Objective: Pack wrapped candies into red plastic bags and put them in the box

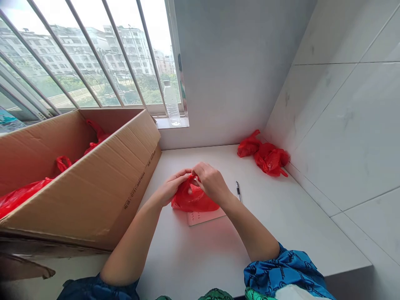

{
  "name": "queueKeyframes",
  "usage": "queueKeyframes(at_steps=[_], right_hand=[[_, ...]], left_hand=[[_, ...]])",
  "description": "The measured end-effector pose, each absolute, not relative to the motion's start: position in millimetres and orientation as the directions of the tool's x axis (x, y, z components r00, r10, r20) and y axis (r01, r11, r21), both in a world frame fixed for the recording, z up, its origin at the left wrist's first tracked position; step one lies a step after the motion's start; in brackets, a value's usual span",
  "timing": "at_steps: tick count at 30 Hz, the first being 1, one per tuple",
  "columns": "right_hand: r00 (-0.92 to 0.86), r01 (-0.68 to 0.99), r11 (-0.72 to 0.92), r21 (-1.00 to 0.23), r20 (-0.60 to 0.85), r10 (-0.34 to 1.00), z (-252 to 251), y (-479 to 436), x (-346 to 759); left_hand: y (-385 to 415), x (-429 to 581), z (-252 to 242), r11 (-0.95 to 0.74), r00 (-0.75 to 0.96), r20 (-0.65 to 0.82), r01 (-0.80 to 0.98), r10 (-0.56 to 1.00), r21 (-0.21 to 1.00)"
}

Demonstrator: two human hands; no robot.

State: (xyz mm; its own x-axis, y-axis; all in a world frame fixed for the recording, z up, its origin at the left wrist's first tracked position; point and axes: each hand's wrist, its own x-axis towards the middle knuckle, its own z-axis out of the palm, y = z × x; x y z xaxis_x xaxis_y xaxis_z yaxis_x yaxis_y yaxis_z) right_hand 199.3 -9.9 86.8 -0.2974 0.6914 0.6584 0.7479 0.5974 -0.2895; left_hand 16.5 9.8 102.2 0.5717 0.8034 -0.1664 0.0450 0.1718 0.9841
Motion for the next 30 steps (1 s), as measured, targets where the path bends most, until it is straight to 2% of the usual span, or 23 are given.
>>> queueKeyframes(at_steps=[3, 9, 13, 16, 20, 25, 30], right_hand=[[-0.333, 0.721, 0.636, -0.275, 0.667, 0.666, 87.7, -11.0, 200.6], [-0.402, 0.590, 0.735, -0.334, 0.669, 0.626, 89.7, -13.1, 208.9], [-0.452, 0.643, 0.733, -0.222, 0.663, 0.597, 85.7, -10.9, 208.8], [-0.399, 0.714, 0.677, -0.181, 0.689, 0.605, 81.9, -9.9, 203.7], [-0.308, 0.691, 0.666, -0.281, 0.719, 0.623, 79.3, -11.0, 200.0], [-0.249, 0.668, 0.660, -0.345, 0.732, 0.635, 80.5, -16.1, 211.0], [-0.216, 0.607, 0.674, -0.421, 0.729, 0.650, 79.1, -38.1, 240.8]], left_hand=[[12.4, 15.0, 101.2, 0.169, 0.564, -0.146, 0.013, 0.812, 0.986], [18.6, 6.2, 100.6, 0.006, 0.467, -0.050, 0.094, 0.883, 0.996], [19.5, 5.0, 99.2, 0.036, 0.426, -0.041, 0.021, 0.904, 0.999], [17.1, 5.5, 99.5, 0.107, 0.492, -0.087, -0.012, 0.866, 0.994], [12.8, 7.2, 100.8, 0.125, 0.598, -0.149, 0.082, 0.787, 0.989], [13.5, 11.5, 98.9, -0.139, 0.484, 0.050, 0.149, 0.873, 0.979], [24.2, -5.5, 92.1, -0.390, 0.356, 0.280, 0.286, 0.891, 0.876]])
